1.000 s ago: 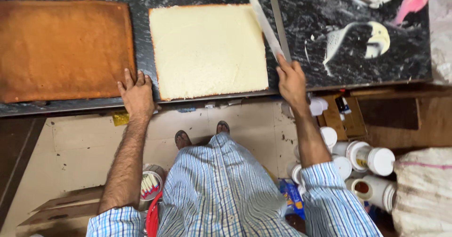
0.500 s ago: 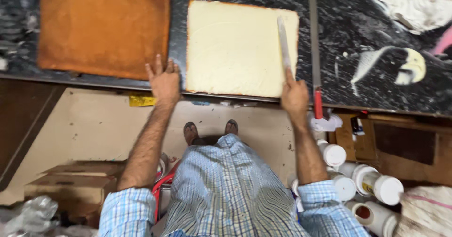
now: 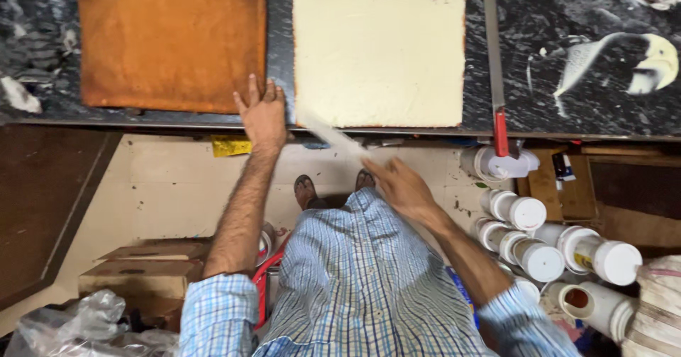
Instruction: The person prepares a cake by spreading cream onto a cake layer with a palette knife and then placing a second cake layer on top by hand.
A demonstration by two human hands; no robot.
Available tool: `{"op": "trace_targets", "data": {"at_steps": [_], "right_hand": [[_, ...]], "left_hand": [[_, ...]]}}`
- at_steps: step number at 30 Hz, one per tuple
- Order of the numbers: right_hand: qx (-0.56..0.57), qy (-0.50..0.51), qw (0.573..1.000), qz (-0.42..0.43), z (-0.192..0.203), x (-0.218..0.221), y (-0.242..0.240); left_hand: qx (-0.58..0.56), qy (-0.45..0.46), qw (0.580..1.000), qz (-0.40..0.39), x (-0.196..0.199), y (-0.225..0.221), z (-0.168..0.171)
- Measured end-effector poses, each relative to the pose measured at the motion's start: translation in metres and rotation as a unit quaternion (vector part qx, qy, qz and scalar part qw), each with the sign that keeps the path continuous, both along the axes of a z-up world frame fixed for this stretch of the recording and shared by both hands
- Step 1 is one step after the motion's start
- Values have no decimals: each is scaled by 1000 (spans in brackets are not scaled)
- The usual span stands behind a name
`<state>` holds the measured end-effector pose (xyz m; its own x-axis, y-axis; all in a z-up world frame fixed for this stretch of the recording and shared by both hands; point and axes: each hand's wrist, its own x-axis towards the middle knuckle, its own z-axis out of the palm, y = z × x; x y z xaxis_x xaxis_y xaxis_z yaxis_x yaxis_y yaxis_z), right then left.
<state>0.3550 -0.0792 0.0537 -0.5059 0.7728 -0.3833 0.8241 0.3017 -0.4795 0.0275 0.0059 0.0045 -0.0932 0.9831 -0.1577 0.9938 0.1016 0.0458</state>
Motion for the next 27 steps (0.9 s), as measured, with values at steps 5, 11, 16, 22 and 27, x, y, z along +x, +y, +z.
{"op": "trace_targets", "data": {"at_steps": [5, 11, 16, 22, 27], "right_hand": [[128, 219, 945, -207, -9, 149, -5], [304, 52, 877, -367, -30, 296, 89], [343, -87, 891, -284, -77, 334, 139], [374, -193, 895, -149, -131, 332, 105], [337, -203, 899, -193, -106, 317, 92]], "left_hand": [[-26, 11, 1000, -1, -2, -1, -14], [101, 113, 987, -51, -11, -2, -59], [49, 105, 993, -7, -5, 3, -58], [39, 112, 993, 24, 11, -3, -51], [-41, 97, 994, 9, 6, -1, -34]]}}
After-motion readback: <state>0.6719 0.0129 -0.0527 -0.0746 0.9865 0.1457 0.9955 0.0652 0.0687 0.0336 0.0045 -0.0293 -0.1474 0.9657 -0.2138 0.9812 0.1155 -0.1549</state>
